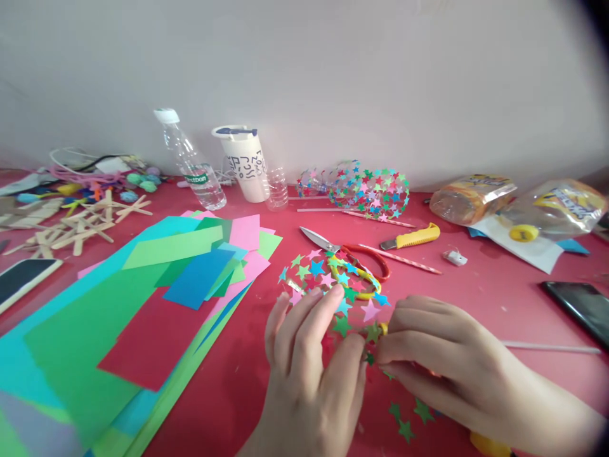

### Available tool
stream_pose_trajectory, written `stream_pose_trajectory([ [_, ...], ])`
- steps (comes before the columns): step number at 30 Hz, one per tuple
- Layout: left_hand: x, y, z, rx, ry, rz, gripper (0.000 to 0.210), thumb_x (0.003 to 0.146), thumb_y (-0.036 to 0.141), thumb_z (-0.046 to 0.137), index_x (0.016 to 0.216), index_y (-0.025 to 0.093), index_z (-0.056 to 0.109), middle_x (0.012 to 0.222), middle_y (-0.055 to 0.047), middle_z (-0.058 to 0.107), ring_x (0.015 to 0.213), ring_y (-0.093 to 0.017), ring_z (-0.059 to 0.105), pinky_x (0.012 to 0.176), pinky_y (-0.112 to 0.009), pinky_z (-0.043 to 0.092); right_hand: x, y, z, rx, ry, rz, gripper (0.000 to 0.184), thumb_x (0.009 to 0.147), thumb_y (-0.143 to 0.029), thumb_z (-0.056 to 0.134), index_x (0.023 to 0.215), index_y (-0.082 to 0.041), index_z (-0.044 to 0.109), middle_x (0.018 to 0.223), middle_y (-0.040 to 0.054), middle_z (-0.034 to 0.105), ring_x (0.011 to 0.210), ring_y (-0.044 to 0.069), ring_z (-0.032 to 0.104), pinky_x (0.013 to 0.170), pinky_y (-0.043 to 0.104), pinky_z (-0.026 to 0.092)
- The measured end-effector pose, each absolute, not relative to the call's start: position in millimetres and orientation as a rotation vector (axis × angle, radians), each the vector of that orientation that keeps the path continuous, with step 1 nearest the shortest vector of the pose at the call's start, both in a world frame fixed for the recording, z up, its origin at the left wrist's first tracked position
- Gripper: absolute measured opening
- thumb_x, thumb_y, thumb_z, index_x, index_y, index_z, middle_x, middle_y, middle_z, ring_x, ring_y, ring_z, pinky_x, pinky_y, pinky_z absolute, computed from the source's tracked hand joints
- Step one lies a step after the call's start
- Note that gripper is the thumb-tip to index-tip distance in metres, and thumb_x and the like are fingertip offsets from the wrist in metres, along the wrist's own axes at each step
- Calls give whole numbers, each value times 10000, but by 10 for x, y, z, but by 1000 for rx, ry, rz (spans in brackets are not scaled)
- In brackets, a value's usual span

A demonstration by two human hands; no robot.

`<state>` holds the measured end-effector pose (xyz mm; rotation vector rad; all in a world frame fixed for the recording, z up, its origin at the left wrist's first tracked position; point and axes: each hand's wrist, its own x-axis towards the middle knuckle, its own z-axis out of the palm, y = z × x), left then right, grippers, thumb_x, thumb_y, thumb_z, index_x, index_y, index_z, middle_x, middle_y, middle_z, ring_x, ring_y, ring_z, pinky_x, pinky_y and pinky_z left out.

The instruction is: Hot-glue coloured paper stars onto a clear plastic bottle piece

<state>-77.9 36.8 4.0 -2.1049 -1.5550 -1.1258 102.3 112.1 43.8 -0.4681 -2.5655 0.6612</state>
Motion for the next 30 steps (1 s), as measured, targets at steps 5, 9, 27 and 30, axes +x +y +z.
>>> stream_pose_trajectory([
  [5,-772,339,14,-2121,-1575,-1139,219,782,40,608,958,167,644,1327,-129,482,1264,-286,439,1082,-552,325,1032,1101,423,-453,-2578,647,137,923,-105,500,1002,-192,569,808,20,606,710,150,496,663,274,406],
  [9,-752,357,1,-2097,-1594,-1173,208,792,42,595,934,184,651,1306,-104,506,1239,-261,465,1089,-522,325,1018,1107,399,-442,-2582,604,132,940,-133,482,1017,-192,572,807,29,620,717,158,527,696,285,430],
  [27,-717,395,-49,-2064,-1575,-1263,110,805,109,573,844,192,633,1241,-84,553,1176,-234,512,1059,-471,358,981,1108,359,-475,-2524,623,141,914,-101,493,997,-190,565,776,23,643,685,151,556,644,270,446],
  [30,-711,383,-30,-2084,-1618,-1282,90,779,143,589,845,193,624,1249,-92,544,1198,-245,495,1067,-470,348,981,1097,350,-490,-2517,648,142,917,-104,499,1012,-190,561,790,23,644,697,146,563,657,263,451],
])
